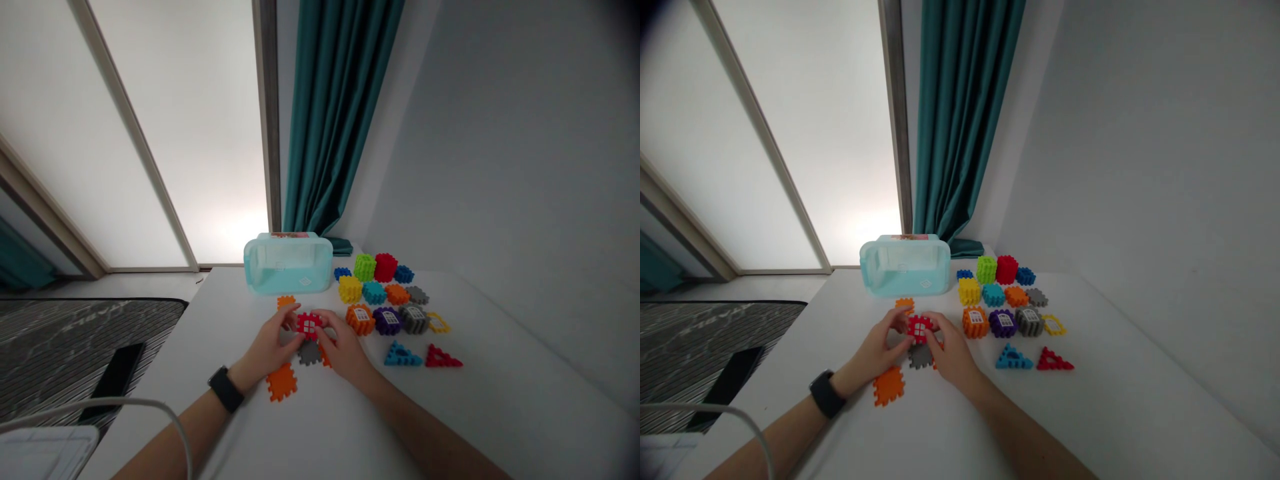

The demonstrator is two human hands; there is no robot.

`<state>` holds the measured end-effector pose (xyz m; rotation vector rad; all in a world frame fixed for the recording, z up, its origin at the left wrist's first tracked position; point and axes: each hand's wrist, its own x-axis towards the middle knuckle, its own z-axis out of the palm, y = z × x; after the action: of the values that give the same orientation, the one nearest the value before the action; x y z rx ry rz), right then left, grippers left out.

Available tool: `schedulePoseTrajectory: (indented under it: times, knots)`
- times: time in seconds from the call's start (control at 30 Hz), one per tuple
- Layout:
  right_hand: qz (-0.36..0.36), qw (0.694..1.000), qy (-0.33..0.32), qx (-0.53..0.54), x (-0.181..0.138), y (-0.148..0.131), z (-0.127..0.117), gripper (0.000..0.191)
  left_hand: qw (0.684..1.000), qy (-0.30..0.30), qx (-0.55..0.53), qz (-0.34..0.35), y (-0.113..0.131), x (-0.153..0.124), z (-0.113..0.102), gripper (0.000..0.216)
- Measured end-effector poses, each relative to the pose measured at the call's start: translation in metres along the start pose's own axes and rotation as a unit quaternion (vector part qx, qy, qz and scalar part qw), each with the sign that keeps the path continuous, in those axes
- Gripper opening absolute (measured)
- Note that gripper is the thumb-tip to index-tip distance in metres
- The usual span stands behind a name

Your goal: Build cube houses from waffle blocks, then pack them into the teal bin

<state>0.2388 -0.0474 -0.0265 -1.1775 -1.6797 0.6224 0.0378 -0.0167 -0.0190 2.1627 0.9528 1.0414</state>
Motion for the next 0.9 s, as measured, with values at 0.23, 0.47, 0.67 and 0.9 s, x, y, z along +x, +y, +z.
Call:
schedulePoseTrajectory:
  times: [0.23, 0.47, 0.67, 0.9]
  knots:
    - [0.098, 0.985, 0.009, 0.140, -0.001, 0.005, 0.002, 0.030, 0.981, 0.015, 0.157, 0.116, -0.004, -0.001, -0.005, 0.067]
    - [0.051, 0.992, -0.003, 0.113, -0.005, -0.003, 0.002, 0.031, 0.974, 0.042, 0.171, 0.141, -0.003, -0.001, -0.006, 0.047]
    - [-0.140, 0.986, 0.014, -0.085, -0.004, -0.007, -0.012, 0.037, 0.980, 0.070, 0.150, 0.111, 0.001, -0.001, -0.012, 0.043]
    - [-0.209, 0.967, 0.024, -0.144, -0.001, -0.004, -0.016, 0.031, 0.986, 0.067, 0.122, 0.092, 0.000, -0.002, -0.015, 0.043]
